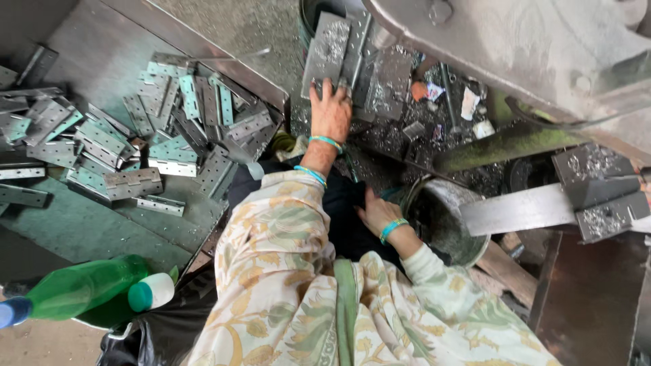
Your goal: The person picks up metal brackets from a bin by hand, positions them individually on a machine press to drill holes, and places the processed parts into a container.
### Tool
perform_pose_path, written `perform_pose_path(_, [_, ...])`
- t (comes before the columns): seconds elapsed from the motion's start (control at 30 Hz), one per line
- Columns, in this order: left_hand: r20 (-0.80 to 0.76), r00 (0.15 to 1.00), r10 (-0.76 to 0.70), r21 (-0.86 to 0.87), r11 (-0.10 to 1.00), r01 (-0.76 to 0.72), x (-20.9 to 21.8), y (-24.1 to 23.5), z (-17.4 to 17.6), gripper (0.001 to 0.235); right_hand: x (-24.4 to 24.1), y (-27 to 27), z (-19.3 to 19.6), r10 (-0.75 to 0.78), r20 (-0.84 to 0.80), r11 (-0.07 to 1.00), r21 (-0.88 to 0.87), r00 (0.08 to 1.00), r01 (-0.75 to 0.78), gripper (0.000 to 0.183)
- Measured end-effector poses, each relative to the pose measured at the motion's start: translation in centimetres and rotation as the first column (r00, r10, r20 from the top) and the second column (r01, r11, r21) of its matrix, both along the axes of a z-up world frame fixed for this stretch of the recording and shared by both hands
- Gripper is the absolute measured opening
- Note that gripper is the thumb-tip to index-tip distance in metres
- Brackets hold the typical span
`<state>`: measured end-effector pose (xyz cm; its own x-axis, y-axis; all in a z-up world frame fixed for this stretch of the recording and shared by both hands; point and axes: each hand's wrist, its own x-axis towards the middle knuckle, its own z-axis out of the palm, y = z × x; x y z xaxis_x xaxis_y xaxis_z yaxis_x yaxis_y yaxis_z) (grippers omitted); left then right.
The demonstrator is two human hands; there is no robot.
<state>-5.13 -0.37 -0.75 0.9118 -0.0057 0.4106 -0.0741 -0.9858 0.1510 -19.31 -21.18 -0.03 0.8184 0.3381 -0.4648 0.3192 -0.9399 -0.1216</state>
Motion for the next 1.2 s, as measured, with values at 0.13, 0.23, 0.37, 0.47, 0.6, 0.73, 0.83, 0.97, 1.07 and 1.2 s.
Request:
perform_pose_path(0.13, [-0.008,1.0,0.013,0.01,1.0,-0.013,1.3,-0.2,-0.9,0.031,0.9,-0.2,4.7,-0.001,0.056,0.999,0.04,0.998,-0.001,0.067])
perform_pose_path(0.23, [-0.055,0.998,-0.012,-0.043,0.999,0.01,2.9,0.0,-0.8,0.032,1.2,0.3,3.5,0.017,0.031,1.0,0.005,0.999,-0.017,0.073])
perform_pose_path(0.37, [0.05,0.999,-0.001,-0.077,0.997,0.005,3.1,0.2,-1.0,0.035,-0.6,0.1,-1.8,-0.018,-0.012,1.0,0.015,1.0,0.018,0.079])
perform_pose_path(0.47, [0.046,0.999,0.009,-0.021,1.0,-0.008,2.5,0.3,-1.2,0.036,-0.8,-0.8,-3.6,-0.003,-0.006,1.0,0.031,1.0,0.003,0.076])
perform_pose_path(0.6, [-0.033,0.999,0.005,-0.01,1.0,-0.005,2.6,0.5,-0.6,0.033,-0.3,-0.3,-1.1,0.028,0.028,0.999,0.044,0.999,-0.029,0.071])
perform_pose_path(0.73, [-0.028,0.999,0.022,-0.017,1.0,-0.022,4.1,0.5,-0.1,0.036,1.3,-0.1,3.8,-0.026,0.046,0.998,0.058,0.999,0.024,0.07])
perform_pose_path(0.83, [-0.168,0.985,0.051,0.074,0.997,-0.039,6.0,0.6,0.2,0.031,1.7,-0.7,2.4,0.011,0.072,0.999,0.046,0.997,-0.015,0.07])
perform_pose_path(0.97, [-0.069,0.997,0.032,-0.022,0.999,-0.034,6.6,0.2,-0.6,0.035,-0.4,-1.1,-3.9,-0.038,0.008,0.995,0.093,0.999,0.038,0.072])
perform_pose_path(1.07, [-0.073,0.997,0.032,0.03,0.999,-0.03,6.1,0.9,-0.8,0.036,-0.3,-1.1,-5.1,-0.047,0.029,0.993,0.108,0.998,0.044,0.068])
perform_pose_path(1.2, [-0.041,0.999,0.031,0.01,0.999,-0.03,4.6,0.3,-0.8,0.037,-0.4,-0.5,-2.1,-0.047,0.032,0.995,0.087,0.998,0.044,0.071])
